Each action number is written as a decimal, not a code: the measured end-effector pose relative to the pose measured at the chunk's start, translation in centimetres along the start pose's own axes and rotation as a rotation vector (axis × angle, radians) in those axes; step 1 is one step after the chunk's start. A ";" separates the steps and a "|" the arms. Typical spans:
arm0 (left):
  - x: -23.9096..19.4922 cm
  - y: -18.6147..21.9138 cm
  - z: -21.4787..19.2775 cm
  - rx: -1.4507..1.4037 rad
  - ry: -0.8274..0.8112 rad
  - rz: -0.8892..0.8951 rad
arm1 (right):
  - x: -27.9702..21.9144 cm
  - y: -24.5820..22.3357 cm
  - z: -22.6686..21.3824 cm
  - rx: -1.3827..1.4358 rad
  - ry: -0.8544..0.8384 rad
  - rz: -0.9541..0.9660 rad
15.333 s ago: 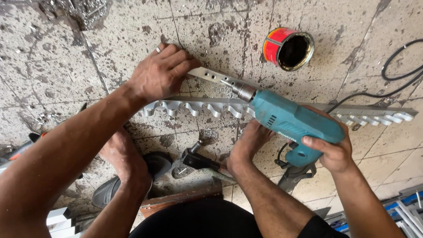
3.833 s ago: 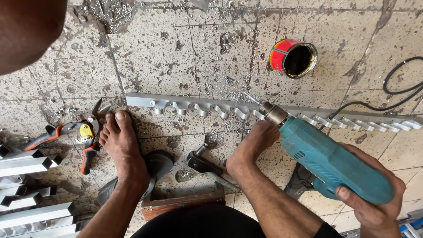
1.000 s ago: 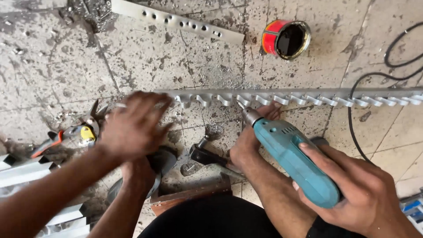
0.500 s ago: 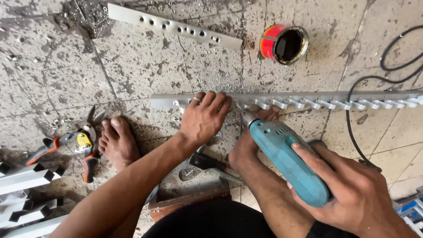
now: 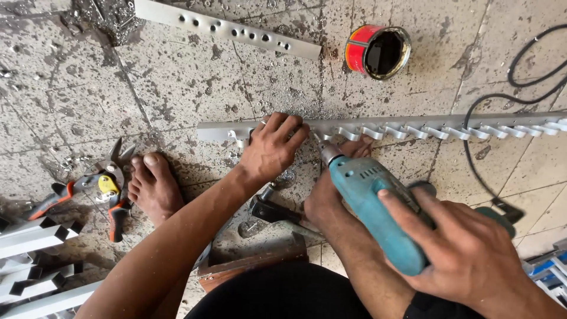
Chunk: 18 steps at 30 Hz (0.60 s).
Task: Using a handheld power drill to create a series of holes in a long metal bar on a workshop floor.
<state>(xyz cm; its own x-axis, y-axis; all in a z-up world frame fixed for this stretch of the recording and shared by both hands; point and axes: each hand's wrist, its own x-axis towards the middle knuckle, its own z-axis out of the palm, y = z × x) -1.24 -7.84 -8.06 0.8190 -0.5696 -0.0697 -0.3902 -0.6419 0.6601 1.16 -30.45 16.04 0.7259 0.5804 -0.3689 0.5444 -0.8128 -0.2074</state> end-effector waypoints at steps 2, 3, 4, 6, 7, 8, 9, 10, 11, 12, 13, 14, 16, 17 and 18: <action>0.1 0.1 0.0 -0.127 -0.131 -0.128 | 0.2 0.1 0.1 -0.230 -0.129 -0.231; 0.1 0.0 0.1 -0.128 -0.130 -0.132 | 0.9 -0.2 -0.4 -0.230 -0.130 -0.235; 0.0 -0.1 0.3 -0.070 -0.053 -0.078 | 1.6 -0.6 -0.9 -0.310 -0.137 -0.309; 0.0 -0.1 0.5 -0.014 0.024 -0.004 | 2.3 -1.6 -1.5 -0.397 -0.144 -0.366; 0.0 -0.2 0.5 0.000 0.047 0.013 | 2.7 -2.0 -1.6 -0.438 -0.140 -0.419; -0.1 -0.3 0.6 0.014 0.071 0.031 | 3.1 -2.4 -1.7 -0.479 -0.135 -0.473; 0.1 -0.3 0.6 0.013 0.075 0.027 | 3.4 -2.6 -1.9 -0.482 -0.136 -0.477; 0.2 -0.4 0.6 0.022 0.070 0.025 | 3.8 -2.9 -2.1 -0.510 -0.104 -0.467; -0.1 -0.3 0.6 0.027 0.057 0.017 | 4.0 -3.4 -2.2 -0.529 -0.075 -0.459; -0.4 -0.2 0.7 0.024 0.054 0.009 | 4.0 -3.5 -2.2 -0.524 -0.079 -0.465; -0.3 -0.3 0.8 0.027 0.104 0.025 | 4.1 -3.5 -2.1 -0.532 -0.076 -0.480; -0.1 -0.3 0.9 0.030 0.154 0.041 | 4.1 -3.6 -2.1 -0.541 -0.073 -0.494; -0.1 -0.7 1.0 0.036 0.123 0.055 | 4.3 -3.8 -2.1 -0.550 -0.048 -0.445; -0.4 -0.6 1.1 0.036 0.087 0.054 | 4.3 -3.9 -2.2 -0.548 -0.031 -0.409; -0.3 -0.5 1.2 0.029 0.086 0.055 | 4.1 -4.1 -2.1 -0.549 -0.038 -0.407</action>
<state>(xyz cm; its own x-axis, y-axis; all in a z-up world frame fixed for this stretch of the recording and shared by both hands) -1.81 -7.98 -9.23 0.8289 -0.5585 0.0313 -0.4462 -0.6264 0.6392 2.82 -24.66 17.32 0.4083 0.8243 -0.3921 0.9125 -0.3810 0.1491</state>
